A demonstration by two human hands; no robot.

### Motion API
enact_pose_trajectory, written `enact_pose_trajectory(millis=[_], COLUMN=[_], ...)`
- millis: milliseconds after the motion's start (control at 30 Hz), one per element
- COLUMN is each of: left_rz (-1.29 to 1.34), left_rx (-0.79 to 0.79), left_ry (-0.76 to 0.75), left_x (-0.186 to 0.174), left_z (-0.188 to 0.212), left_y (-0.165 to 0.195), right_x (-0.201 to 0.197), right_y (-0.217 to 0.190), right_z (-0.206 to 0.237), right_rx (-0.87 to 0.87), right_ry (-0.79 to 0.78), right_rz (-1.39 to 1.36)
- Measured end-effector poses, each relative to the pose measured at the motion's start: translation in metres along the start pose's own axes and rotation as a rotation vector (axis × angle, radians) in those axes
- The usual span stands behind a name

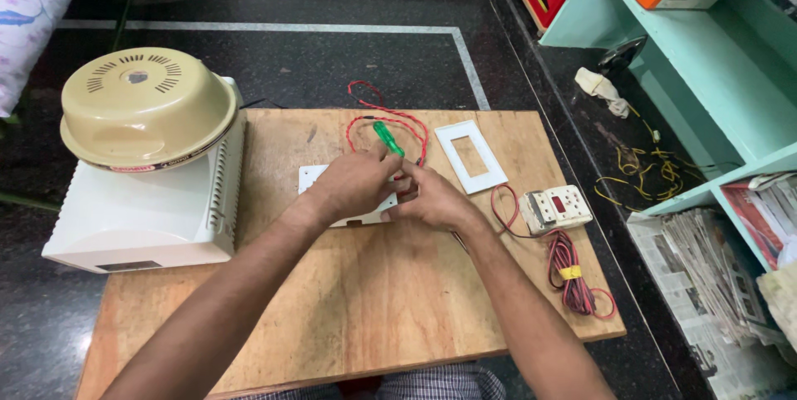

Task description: The person uses a screwdriver to unscrew and open a white wall switch and socket plate on a wooden board, separates its cover and internal parts, and works on the wiring and switch mechanism before reassembling the plate. A voltage tester, wires, and an inverter sit on the board nearby.

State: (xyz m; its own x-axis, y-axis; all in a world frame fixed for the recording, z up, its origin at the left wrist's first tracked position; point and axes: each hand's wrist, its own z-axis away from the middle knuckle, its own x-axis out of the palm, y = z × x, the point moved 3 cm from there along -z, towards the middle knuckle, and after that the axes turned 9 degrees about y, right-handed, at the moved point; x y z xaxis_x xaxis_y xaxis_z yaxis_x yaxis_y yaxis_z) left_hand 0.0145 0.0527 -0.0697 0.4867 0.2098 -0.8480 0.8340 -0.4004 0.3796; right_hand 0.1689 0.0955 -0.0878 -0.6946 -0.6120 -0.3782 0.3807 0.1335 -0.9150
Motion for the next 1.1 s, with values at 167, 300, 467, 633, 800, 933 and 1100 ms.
enact_pose_trajectory(millis=[167,300,467,633,800,933,1100], left_rz=[-0.050,-0.024,-0.037,-0.133,-0.169,-0.188,-0.193], left_rx=[0.023,-0.013,0.000,-0.047,-0.003,0.012,0.058], left_ry=[-0.010,-0.062,-0.171,-0.333,-0.305,-0.304,-0.228], left_x=[0.004,0.005,-0.002,-0.006,-0.006,-0.007,-0.010], left_z=[-0.002,-0.005,-0.017,-0.027,-0.028,-0.024,-0.023], left_y=[-0.002,-0.005,-0.003,-0.001,0.003,0.003,0.005], right_x=[0.001,0.000,-0.001,0.000,-0.002,-0.002,-0.001], right_y=[-0.002,-0.009,-0.022,-0.028,-0.024,-0.021,-0.023], right_z=[0.004,0.007,0.014,0.013,0.008,0.009,0.011], right_rx=[-0.003,0.034,0.116,0.099,0.067,0.096,0.132], right_ry=[0.000,0.038,0.082,0.080,0.082,0.088,0.093], right_rz=[-0.053,0.025,0.116,0.090,0.211,0.186,0.182])
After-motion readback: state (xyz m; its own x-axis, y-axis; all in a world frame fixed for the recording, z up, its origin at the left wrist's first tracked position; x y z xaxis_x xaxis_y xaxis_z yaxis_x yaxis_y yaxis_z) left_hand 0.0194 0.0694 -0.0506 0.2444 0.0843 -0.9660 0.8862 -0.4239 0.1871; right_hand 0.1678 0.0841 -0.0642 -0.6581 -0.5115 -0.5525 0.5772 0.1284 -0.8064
